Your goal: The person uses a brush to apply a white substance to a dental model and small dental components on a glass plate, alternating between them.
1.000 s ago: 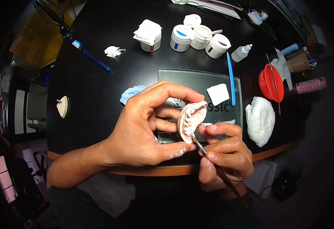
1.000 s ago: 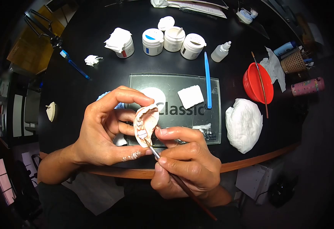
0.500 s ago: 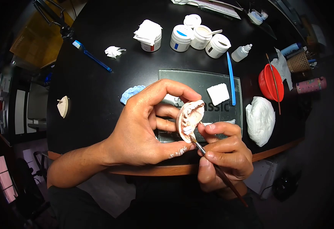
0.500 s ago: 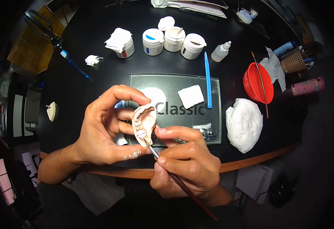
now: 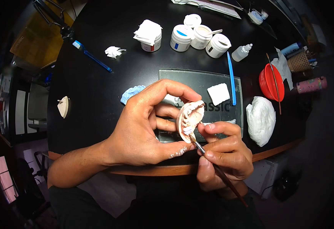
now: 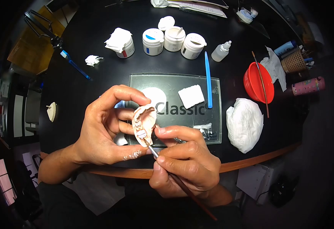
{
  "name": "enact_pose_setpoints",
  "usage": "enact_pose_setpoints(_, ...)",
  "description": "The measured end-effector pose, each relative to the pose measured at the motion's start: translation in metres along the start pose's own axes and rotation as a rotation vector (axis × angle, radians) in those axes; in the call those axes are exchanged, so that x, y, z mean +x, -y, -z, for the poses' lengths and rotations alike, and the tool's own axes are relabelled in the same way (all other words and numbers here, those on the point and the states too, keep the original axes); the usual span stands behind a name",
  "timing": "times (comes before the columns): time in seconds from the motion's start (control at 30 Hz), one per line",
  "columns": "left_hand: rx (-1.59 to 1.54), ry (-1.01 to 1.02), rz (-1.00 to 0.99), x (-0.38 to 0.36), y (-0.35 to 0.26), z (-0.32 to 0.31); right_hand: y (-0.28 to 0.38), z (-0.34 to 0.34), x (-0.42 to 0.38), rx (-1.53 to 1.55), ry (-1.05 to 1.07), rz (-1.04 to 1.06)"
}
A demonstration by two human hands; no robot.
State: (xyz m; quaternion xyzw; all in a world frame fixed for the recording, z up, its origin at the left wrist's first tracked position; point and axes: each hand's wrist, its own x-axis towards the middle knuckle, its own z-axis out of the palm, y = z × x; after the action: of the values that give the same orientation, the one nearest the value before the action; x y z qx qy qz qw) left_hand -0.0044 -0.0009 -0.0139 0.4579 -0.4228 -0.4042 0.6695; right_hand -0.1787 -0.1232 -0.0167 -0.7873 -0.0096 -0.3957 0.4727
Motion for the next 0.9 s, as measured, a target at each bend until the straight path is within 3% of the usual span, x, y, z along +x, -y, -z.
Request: enact_pose_setpoints(0.9, 0.004, 0.005, 0.004, -0.0001, -0.0007, -0.0005, 0.0008, 0.0032, -0.0019, 0.021, 0.009, -0.005)
